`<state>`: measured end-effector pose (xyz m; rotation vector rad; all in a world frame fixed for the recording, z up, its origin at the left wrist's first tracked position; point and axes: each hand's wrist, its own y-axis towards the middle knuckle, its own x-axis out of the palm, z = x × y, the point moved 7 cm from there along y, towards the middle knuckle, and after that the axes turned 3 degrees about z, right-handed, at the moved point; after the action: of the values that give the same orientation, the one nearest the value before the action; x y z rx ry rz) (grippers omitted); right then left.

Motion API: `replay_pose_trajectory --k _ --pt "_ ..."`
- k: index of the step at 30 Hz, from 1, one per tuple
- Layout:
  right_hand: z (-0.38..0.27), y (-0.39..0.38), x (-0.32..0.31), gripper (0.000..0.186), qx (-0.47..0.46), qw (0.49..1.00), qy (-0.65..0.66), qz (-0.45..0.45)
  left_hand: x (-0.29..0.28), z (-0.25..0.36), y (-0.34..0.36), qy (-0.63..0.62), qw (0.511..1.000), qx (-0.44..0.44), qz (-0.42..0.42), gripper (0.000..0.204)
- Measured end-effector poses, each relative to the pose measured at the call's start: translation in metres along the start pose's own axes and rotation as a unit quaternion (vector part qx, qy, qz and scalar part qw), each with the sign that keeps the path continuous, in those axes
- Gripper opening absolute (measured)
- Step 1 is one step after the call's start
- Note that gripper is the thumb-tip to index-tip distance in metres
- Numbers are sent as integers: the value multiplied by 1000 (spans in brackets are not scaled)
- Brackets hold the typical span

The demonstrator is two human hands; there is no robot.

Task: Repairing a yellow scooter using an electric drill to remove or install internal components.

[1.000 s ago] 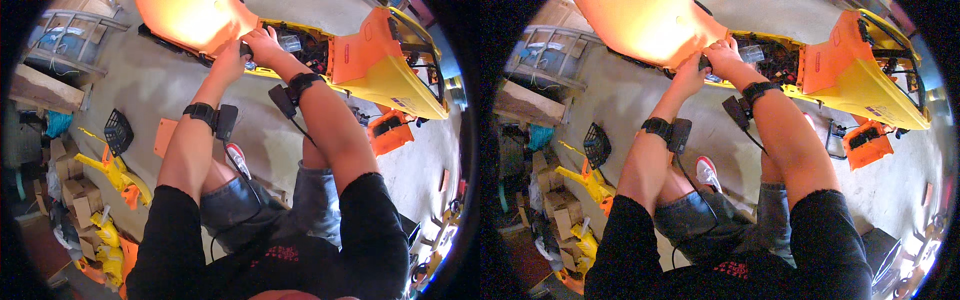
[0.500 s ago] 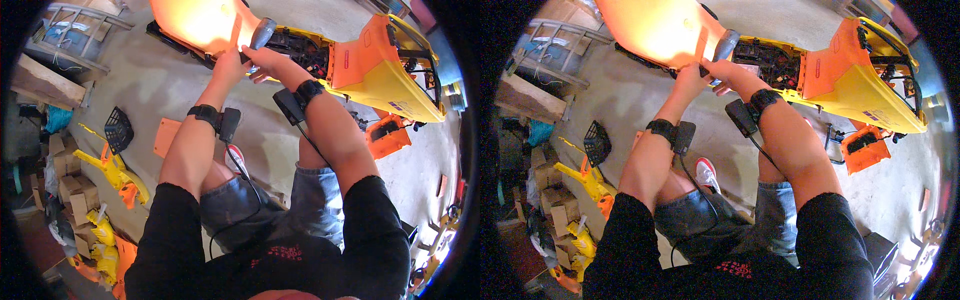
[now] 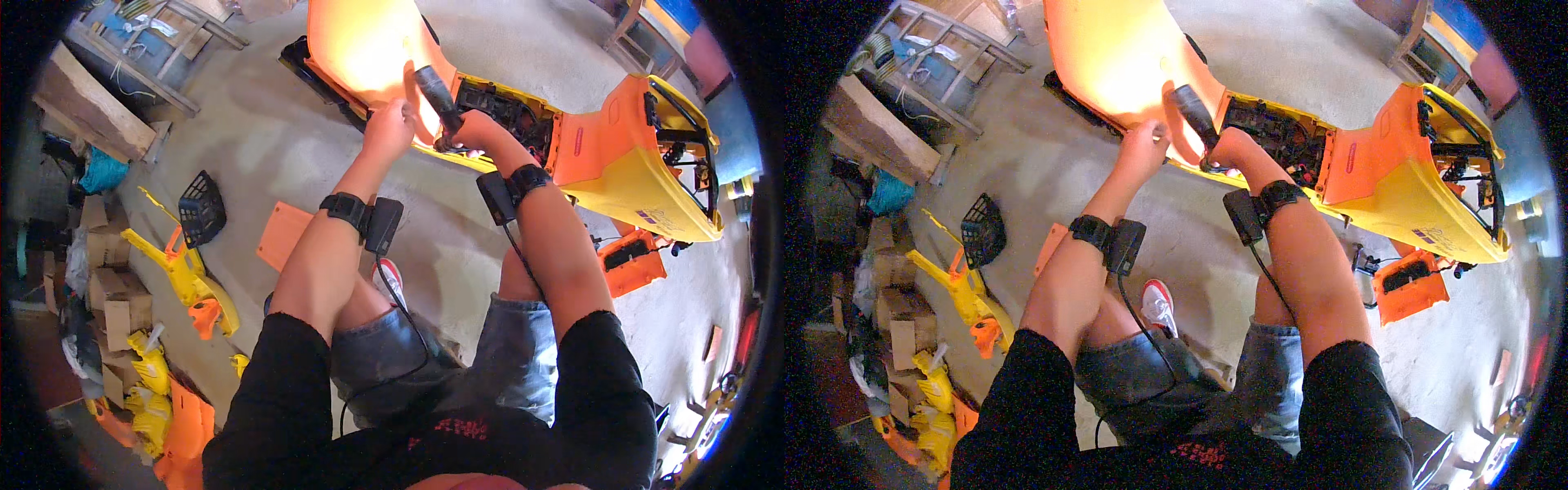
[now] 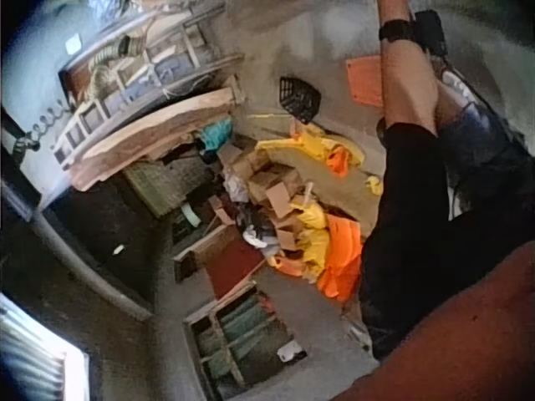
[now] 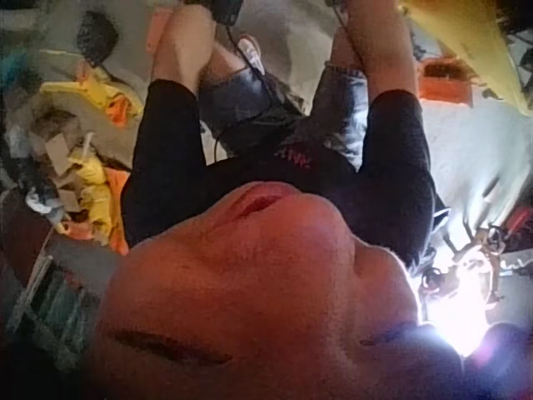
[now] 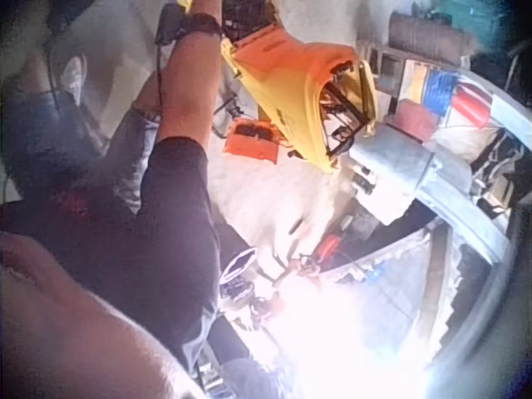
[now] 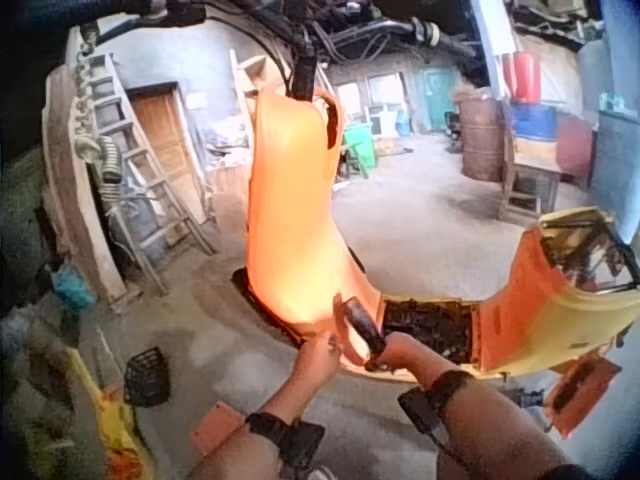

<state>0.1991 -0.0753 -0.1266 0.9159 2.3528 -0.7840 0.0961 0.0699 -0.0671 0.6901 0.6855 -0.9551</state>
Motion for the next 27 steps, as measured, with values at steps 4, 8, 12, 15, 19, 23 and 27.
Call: replay_pose_trajectory --k 4,8,12,15,19,23,27 --pt "-3 6 -11 21 -107 968 -224 44 -15 30 -12 15 993 53 108 73" --pt "-11 8 -20 25 -137 956 -240 94 -9 32 -15 65 995 66 45 75" --pt "-11 21 -19 29 -152 951 -252 91 0 29 -21 22 996 17 -80 46" --pt "-24 3 -29 57 -165 936 -105 294 27 16 -40 64 959 -124 -247 44" --pt "24 22 -20 59 136 951 58 272 73 39 -60 -54 942 -157 -293 47" --pt "18 43 14 39 -1 998 -66 12 106 29 -67 -236 897 -264 -265 47" --pt "-9 18 25 44 -126 991 34 24 102 21 -64 -297 864 -250 -321 41"
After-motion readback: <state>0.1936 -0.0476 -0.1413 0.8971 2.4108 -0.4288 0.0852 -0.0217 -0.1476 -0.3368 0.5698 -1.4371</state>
